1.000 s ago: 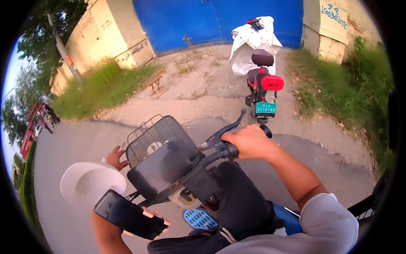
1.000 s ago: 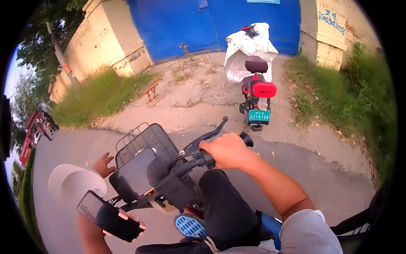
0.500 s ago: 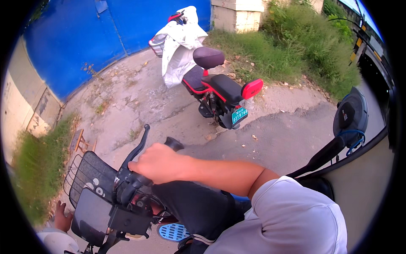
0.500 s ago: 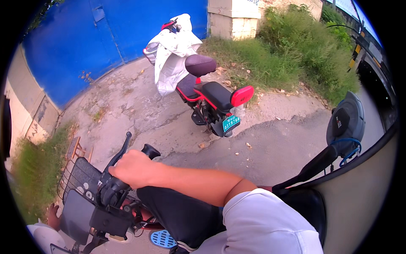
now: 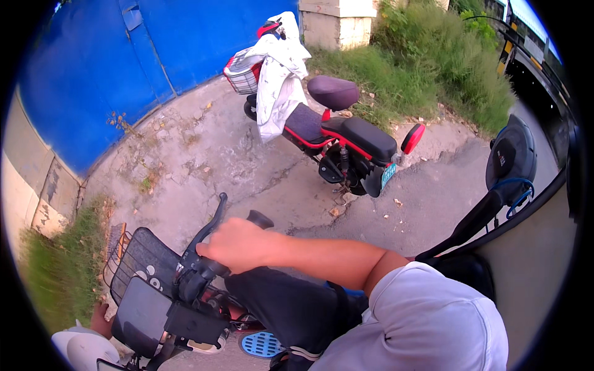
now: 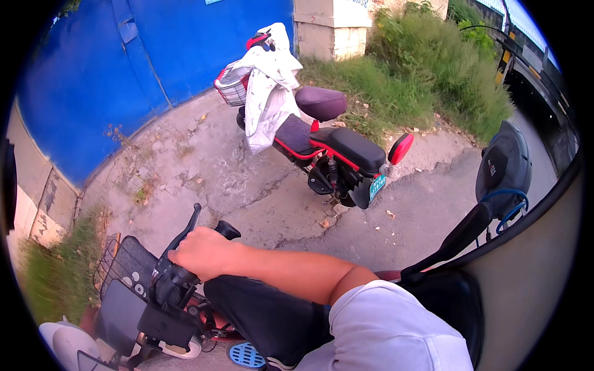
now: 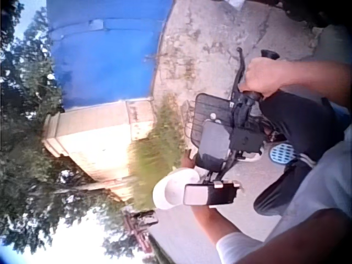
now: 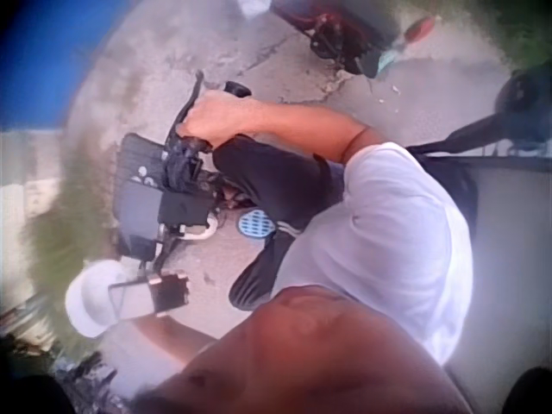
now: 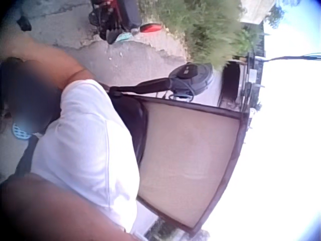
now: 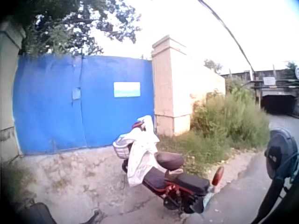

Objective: The person retrieves a portable air compressor and inflates the front and rear tires of a red electric scooter. They then open a toolbox and use a screwdriver to adjust a component near the rear wheel.

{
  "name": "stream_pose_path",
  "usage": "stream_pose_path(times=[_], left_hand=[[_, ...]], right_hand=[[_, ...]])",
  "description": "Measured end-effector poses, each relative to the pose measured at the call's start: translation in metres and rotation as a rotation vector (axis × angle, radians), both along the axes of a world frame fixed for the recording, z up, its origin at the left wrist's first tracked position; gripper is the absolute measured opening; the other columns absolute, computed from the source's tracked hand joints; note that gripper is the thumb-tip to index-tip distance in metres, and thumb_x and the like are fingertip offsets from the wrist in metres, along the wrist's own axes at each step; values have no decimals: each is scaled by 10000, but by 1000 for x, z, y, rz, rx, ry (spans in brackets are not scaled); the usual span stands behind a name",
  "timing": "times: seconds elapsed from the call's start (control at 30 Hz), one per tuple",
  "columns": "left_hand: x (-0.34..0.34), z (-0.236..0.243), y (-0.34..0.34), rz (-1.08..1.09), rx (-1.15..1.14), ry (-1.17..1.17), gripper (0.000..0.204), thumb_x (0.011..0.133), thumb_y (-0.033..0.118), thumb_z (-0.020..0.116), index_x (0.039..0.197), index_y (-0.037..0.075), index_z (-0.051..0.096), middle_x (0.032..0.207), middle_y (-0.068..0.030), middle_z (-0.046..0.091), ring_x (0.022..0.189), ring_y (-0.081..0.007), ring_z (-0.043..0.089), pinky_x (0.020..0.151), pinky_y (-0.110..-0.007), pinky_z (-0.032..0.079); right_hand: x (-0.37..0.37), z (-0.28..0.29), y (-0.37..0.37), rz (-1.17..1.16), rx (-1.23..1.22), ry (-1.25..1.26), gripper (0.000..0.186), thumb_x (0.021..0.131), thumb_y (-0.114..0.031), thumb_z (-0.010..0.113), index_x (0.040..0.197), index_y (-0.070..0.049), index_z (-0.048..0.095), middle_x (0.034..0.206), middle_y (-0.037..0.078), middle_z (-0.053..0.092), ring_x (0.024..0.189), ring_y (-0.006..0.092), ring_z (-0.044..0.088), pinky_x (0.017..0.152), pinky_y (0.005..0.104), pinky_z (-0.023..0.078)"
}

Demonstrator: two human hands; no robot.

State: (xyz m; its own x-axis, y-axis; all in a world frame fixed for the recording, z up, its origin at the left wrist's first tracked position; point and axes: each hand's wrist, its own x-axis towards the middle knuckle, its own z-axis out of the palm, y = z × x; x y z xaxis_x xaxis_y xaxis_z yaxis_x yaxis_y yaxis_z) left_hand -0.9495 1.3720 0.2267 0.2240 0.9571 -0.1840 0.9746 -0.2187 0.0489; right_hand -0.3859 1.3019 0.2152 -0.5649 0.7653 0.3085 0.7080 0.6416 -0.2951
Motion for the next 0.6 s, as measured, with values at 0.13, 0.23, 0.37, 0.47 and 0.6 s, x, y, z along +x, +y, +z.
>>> stream_pose_path(times=[0.13,0.23,0.37,0.47,0.6], left_hand=[[1,-19,42,18,5,-28,562,793,137,675,1292,-24,474,1384,-255,404,1268,-399,410,1063,-413,346],[13,-54,64,50,-9,-86,557,796,139,673,1291,-22,475,1382,-253,407,1266,-397,412,1062,-413,347],[31,-94,60,156,3,-179,552,799,142,670,1290,-21,478,1379,-251,411,1263,-395,415,1061,-412,347],[57,-122,49,229,16,-241,548,801,144,668,1289,-19,480,1377,-249,413,1261,-392,417,1061,-412,348],[82,-143,31,321,31,-290,542,805,147,665,1287,-18,482,1374,-247,417,1259,-390,420,1060,-412,349]], right_hand=[[-19,-16,45,5,34,21,379,574,-161,741,914,-58,606,667,113,645,704,335,660,593,440,490],[-40,-27,86,19,90,48,341,553,-181,739,851,-62,625,657,108,645,690,329,660,588,431,489],[-58,-6,132,67,105,-13,298,526,-167,733,785,-58,632,648,112,644,680,326,659,582,424,495],[-65,-18,157,105,147,-2,310,501,-183,738,767,-63,636,646,105,645,675,332,656,569,427,493],[-85,-16,185,166,101,-13,313,478,-209,743,755,-96,653,647,86,648,668,316,653,567,421,485]])
